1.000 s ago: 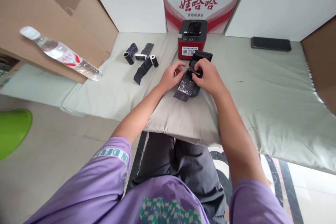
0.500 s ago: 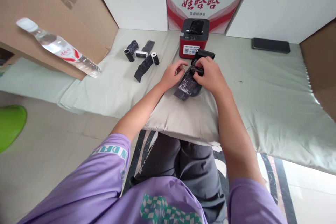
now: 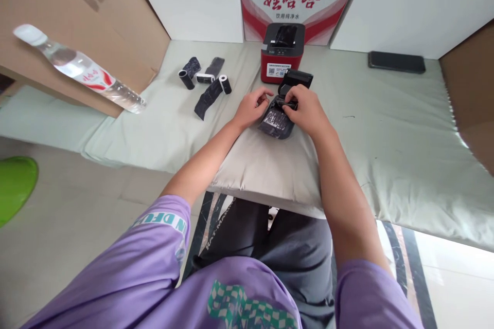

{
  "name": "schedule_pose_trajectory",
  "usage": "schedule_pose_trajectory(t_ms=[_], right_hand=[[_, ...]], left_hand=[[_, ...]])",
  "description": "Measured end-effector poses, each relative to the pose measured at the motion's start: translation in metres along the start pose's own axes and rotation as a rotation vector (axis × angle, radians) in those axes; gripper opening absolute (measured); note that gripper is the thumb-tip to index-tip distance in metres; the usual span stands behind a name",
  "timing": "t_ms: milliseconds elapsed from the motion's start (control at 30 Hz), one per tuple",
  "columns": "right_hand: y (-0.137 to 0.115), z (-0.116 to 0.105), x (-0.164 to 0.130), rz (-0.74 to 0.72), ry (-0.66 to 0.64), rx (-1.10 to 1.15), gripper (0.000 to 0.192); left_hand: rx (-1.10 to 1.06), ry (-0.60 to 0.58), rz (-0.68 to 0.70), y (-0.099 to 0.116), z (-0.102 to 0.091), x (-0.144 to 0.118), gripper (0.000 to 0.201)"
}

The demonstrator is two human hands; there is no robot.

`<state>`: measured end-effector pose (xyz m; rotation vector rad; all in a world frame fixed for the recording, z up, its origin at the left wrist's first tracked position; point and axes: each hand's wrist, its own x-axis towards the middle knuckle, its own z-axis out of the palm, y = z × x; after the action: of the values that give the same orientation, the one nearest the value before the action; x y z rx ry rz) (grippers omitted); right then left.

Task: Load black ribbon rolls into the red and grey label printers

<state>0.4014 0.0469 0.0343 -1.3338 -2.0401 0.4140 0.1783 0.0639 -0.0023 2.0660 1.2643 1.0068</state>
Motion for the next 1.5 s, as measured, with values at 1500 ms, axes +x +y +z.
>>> schedule_pose_trajectory(t_ms=[1500], right_hand=[[0.046,0.024,0.004,0.275,0.284,0.612,0.050]], left_hand=[[-0.109,0.088,0.078,-0.011,0.005,0.000,0.028]])
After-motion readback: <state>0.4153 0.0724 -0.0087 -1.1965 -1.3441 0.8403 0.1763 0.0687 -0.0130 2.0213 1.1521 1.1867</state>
